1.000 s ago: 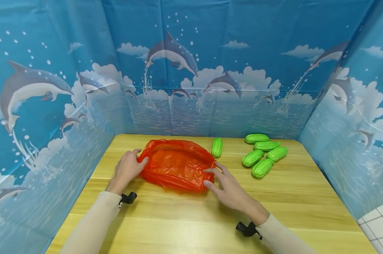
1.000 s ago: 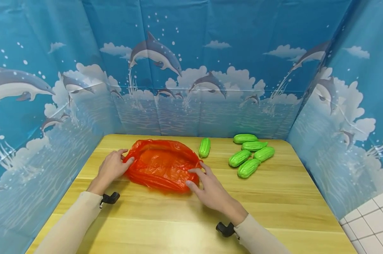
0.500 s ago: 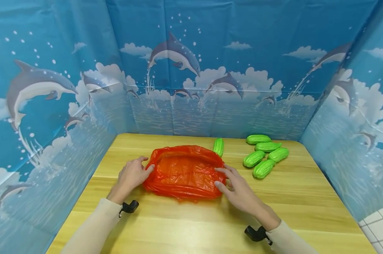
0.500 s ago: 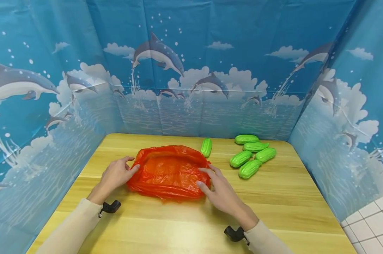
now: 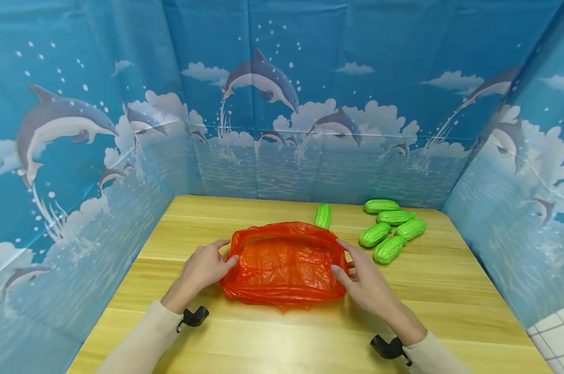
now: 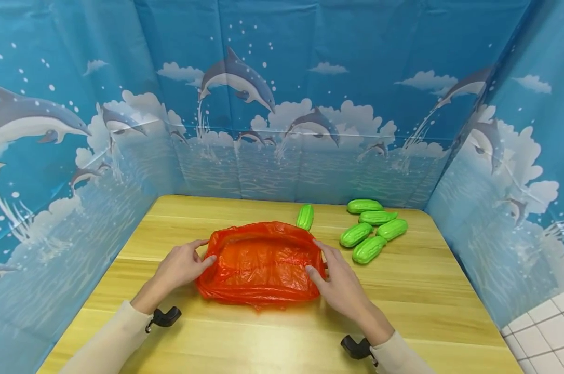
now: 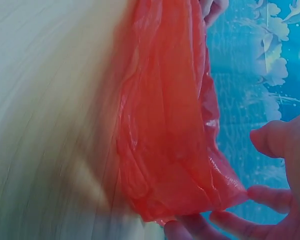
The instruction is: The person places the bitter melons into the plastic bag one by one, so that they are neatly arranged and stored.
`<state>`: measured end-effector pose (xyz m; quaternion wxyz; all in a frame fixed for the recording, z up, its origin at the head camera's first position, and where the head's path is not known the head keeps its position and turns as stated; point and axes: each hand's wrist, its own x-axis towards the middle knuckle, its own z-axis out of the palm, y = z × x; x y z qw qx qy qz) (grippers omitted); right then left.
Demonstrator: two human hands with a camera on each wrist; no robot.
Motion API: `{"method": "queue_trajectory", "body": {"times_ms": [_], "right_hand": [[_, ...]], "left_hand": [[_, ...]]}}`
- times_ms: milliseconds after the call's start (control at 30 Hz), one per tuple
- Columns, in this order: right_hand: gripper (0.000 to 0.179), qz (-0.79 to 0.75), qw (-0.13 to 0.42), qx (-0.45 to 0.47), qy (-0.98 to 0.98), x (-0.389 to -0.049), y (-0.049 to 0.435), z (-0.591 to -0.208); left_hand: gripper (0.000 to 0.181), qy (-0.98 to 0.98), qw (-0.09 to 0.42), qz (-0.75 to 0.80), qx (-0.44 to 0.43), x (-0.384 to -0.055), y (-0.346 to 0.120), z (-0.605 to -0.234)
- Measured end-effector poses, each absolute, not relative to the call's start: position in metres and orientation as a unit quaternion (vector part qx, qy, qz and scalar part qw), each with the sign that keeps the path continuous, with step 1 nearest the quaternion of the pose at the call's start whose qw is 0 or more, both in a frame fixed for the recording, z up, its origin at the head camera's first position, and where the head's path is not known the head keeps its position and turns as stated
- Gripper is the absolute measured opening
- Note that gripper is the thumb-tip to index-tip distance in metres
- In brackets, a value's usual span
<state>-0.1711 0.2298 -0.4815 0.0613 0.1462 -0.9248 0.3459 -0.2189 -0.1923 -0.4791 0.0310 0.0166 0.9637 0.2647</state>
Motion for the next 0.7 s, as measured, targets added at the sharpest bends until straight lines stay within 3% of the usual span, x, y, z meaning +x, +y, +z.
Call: {"method": "queue_trajectory", "body": {"times_ms": [200, 400, 700], "right_hand": [[0.07, 0.34, 0.085, 0.129, -0.928, -0.171, 0.241, -0.481], [0.073, 0.348, 0.074, 0.115, -0.928, -0.173, 0.253, -0.476], [0.069, 0.348, 0.067, 0.102, -0.929, -0.174, 0.268, -0.474]], "left_hand": [[0.067, 0.958, 0.027, 0.284, 0.033, -0.215, -0.188, -0.481], [0.066, 0.952, 0.024, 0.303, 0.039, -0.206, -0.178, -0.481], [0.078, 0.938, 0.036, 0.341, 0.053, -0.198, -0.164, -0.482]]}}
